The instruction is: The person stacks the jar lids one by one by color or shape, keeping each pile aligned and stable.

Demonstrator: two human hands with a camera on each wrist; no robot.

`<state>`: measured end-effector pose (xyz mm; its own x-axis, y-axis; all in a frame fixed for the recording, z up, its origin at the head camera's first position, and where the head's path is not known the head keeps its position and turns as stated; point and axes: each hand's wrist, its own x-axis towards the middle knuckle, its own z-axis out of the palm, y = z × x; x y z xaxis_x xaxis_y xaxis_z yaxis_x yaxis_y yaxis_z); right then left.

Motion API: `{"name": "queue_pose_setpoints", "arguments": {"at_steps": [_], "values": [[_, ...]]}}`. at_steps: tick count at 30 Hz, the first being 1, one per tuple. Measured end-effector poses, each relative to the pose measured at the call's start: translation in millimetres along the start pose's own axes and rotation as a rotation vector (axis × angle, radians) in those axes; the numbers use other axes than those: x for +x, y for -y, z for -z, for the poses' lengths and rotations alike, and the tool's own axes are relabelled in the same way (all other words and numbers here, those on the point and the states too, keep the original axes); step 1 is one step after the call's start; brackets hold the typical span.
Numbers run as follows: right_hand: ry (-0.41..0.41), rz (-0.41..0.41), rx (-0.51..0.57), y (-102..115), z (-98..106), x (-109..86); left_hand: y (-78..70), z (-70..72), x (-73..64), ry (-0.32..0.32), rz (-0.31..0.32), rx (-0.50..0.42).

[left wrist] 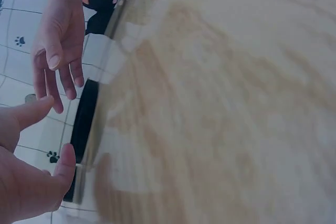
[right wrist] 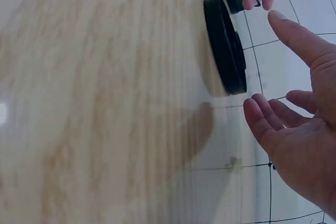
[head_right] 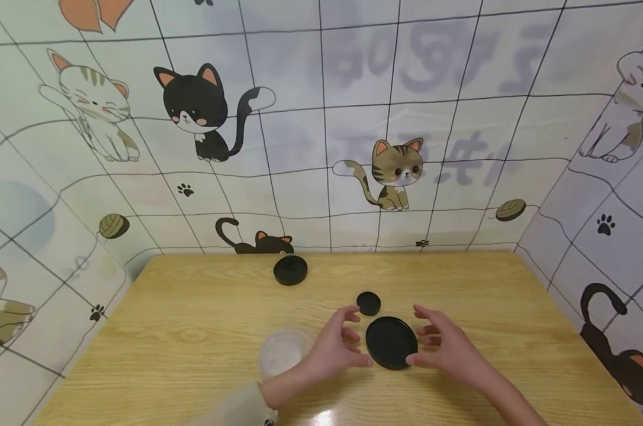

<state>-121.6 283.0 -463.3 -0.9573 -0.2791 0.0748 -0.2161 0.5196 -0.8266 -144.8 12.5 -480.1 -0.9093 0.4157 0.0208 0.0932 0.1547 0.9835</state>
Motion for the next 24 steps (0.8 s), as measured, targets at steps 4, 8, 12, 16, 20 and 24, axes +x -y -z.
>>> {"name": "queue_pose_setpoints", "arguments": {"at_steps": [4,8,12,16,20,24], "values": [[0.068,-0.036,0.000,-9,-2,-0.1,4.2,-5.2,-0.7,-0.033,0.043,-0.023],[0.106,-0.048,0.006,-16,-5,2.2,7.7,-8.1,0.7,-0.063,0.052,-0.031],[0.109,-0.037,-0.023,-20,-6,3.4,10.4,-11.2,3.3,-0.086,0.044,-0.042],[0.098,-0.008,-0.057,-24,-8,3.9,12.5,-15.4,4.9,-0.090,0.028,-0.051],[0.076,0.005,-0.076,-26,-9,4.0,13.8,-19.6,7.5,-0.078,0.010,-0.035],[0.067,0.007,-0.080,-27,-11,5.8,14.2,-20.6,8.8,-0.082,0.001,-0.016]]}}
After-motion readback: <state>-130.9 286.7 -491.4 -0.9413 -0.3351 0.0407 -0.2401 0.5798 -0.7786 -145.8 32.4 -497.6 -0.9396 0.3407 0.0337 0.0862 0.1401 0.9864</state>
